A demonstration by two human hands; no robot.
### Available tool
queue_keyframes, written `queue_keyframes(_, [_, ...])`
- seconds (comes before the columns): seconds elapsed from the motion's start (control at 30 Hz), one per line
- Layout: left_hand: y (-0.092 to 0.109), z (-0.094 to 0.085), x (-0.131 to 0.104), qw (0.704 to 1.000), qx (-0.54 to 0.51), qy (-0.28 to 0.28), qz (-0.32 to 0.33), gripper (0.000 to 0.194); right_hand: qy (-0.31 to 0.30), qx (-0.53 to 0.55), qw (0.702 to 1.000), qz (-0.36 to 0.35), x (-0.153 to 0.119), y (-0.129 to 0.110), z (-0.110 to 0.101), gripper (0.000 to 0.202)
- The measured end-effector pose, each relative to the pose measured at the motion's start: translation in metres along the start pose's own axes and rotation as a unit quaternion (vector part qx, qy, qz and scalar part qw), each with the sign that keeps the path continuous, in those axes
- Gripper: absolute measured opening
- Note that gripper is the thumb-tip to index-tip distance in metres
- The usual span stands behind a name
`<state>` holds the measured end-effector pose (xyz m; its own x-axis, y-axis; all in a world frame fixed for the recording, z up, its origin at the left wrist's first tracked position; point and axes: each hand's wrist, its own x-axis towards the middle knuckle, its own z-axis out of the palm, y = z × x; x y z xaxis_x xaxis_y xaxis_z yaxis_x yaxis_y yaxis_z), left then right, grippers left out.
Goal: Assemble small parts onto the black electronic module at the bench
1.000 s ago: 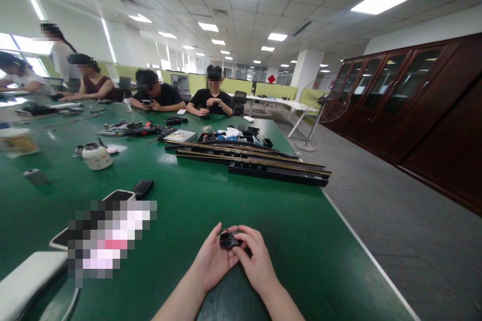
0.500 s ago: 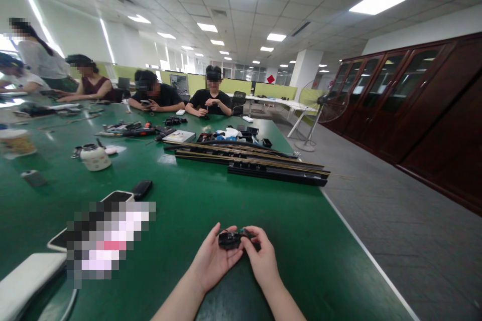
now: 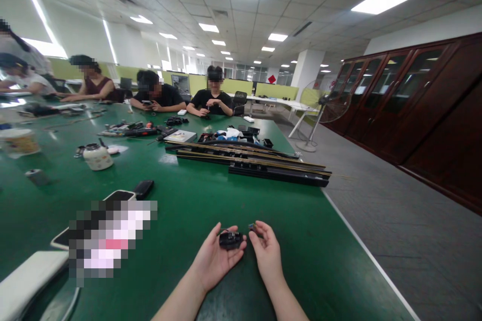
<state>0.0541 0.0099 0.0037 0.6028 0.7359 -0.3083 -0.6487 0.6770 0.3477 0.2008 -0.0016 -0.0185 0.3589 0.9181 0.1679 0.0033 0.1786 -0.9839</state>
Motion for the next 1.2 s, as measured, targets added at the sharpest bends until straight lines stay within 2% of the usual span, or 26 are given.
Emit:
queue_keyframes(0.67, [0.0011, 0.0013, -0.0006, 1.000, -0.012, 0.007, -0.010, 0.035, 0.035, 0.014, 0.999, -0.001, 0.0021, -0.0008, -0.0018, 0.032])
queue_keyframes(1.2, [0.0008, 0.0027, -0.0004, 1.000, -0.001, 0.000, -0.006, 0.037, 0.018, 0.012, 1.000, 0.003, 0.0023, -0.0036, -0.0030, 0.029])
